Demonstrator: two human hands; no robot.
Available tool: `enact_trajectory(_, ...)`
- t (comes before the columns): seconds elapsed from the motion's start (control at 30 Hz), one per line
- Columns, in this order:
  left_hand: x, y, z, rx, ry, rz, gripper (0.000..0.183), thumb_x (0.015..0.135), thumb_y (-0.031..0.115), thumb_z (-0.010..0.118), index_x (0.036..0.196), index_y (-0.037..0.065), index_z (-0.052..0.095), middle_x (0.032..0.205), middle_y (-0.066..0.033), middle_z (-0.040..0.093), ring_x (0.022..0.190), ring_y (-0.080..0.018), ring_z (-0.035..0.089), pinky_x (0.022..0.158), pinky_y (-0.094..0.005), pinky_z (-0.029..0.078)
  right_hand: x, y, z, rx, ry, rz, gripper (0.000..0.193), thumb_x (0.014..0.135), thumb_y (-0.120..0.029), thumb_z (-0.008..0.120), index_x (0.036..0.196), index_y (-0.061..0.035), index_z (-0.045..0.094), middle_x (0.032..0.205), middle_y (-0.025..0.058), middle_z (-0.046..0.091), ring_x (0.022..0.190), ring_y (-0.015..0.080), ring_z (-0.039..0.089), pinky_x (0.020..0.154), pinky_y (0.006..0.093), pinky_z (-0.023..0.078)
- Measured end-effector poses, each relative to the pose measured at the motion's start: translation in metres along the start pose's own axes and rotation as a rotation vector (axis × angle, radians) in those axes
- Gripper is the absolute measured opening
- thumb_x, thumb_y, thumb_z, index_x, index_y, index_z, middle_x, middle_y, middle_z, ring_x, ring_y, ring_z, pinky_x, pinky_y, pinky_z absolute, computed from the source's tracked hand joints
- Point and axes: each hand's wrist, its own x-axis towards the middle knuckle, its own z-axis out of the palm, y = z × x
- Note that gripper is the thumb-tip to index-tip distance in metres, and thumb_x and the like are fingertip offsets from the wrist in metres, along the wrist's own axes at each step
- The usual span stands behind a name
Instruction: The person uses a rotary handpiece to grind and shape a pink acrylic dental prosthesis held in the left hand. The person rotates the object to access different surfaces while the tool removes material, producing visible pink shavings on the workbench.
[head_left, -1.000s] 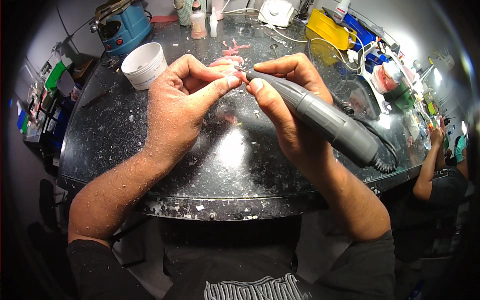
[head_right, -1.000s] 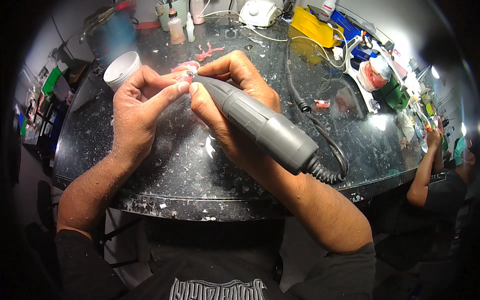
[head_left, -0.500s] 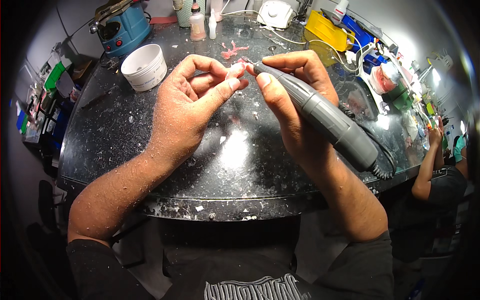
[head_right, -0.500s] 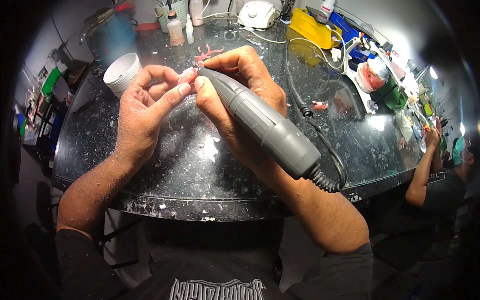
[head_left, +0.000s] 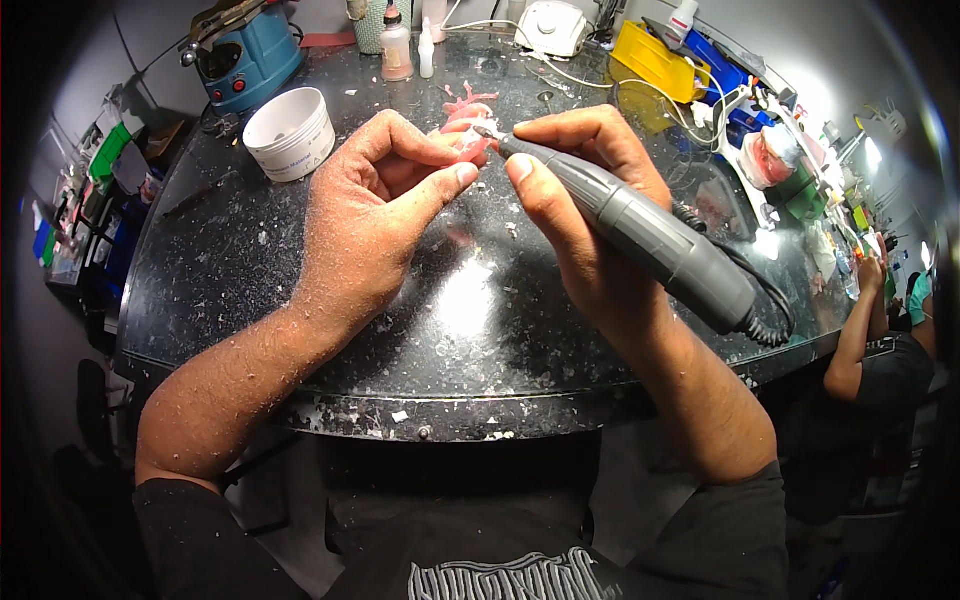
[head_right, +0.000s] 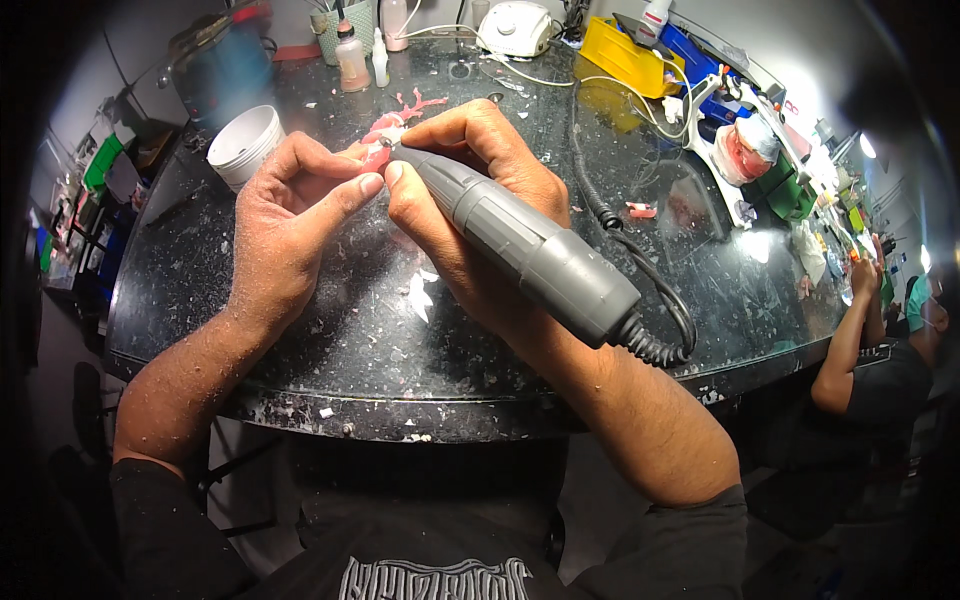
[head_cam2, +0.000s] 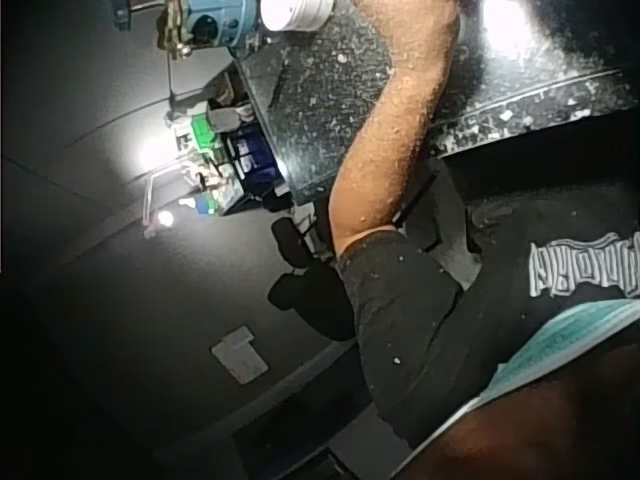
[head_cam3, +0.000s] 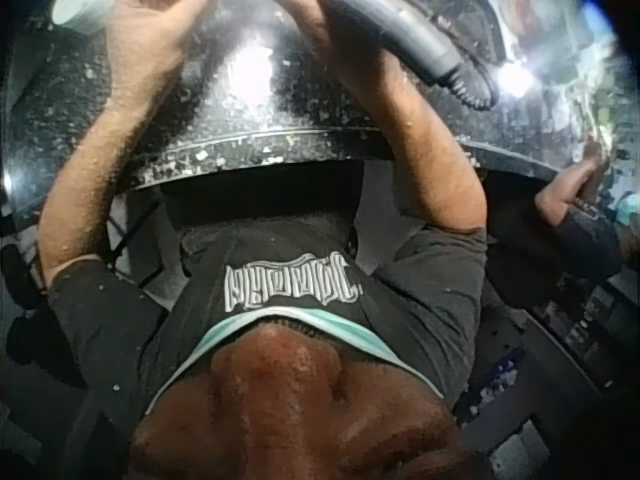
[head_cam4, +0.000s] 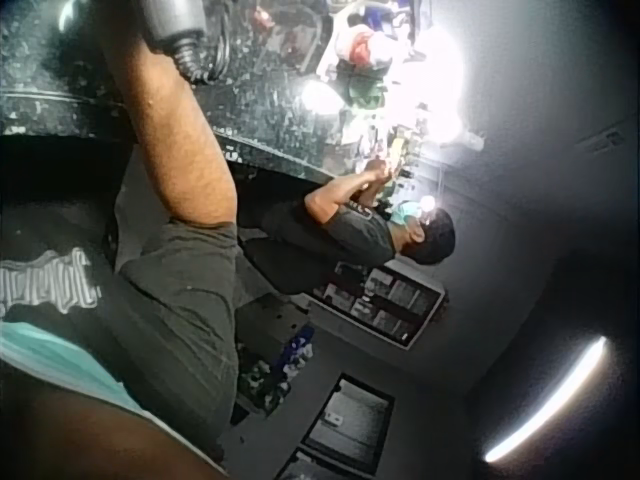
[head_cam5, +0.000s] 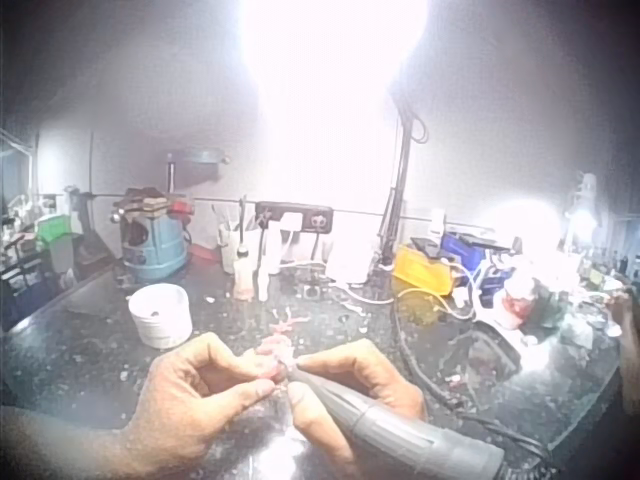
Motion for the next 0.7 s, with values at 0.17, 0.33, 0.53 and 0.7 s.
enact_trajectory(0.17,0.0006,-0.0022,-0.0011,0.066,-0.024,0.074,0.01,0.089,-0.007,0.065,0.092,0.0,0.058,0.114,-0.017,0.068,0.11,-0.0183,0.064,0.099,-0.0301,0.05,0.0,0.0016,0.0027,0.017,0.001,-0.044,0.019,0.09,-0.009,0.068,0.104,0.0011,0.061,0.091,0.0041,0.064,0.081,0.0064,0.058,0.073,0.0207,0.047)
enact_trajectory(0.33,0.0008,-0.0044,-0.0011,0.056,-0.014,0.085,0.01,0.089,-0.006,0.065,0.093,0.0,0.058,0.114,-0.0179,0.068,0.111,-0.0181,0.064,0.099,-0.0297,0.05,-0.0002,0.0011,0.0031,0.012,-0.035,0.019,0.022,0.086,-0.015,0.074,0.101,-0.0023,0.064,0.098,0.0094,0.071,0.092,0.0137,0.068,0.083,0.0279,0.054)
enact_trajectory(0.53,-0.0006,0.0013,-0.0019,0.109,0.005,-0.017,0.016,0.09,-0.004,0.065,0.1,0.0,0.053,0.115,-0.0194,0.067,0.108,-0.0179,0.065,0.096,-0.0283,0.052,-0.0003,0.0028,0.0037,0.039,-0.006,0.024,0.022,0.085,-0.014,0.075,0.1,-0.0023,0.064,0.095,0.0081,0.071,0.09,0.0126,0.068,0.081,0.027,0.054)
enact_trajectory(0.7,-0.0017,0.0028,0.003,-0.005,0.022,-0.017,0.025,0.091,-0.005,0.063,0.107,0.001,0.046,0.113,-0.0208,0.067,0.107,-0.0192,0.066,0.093,-0.0283,0.053,0.0001,0.0009,0.0053,-0.017,0.004,-0.024,0.022,0.084,-0.014,0.075,0.1,-0.0026,0.064,0.093,0.0081,0.071,0.088,0.0124,0.069,0.079,0.0267,0.055)
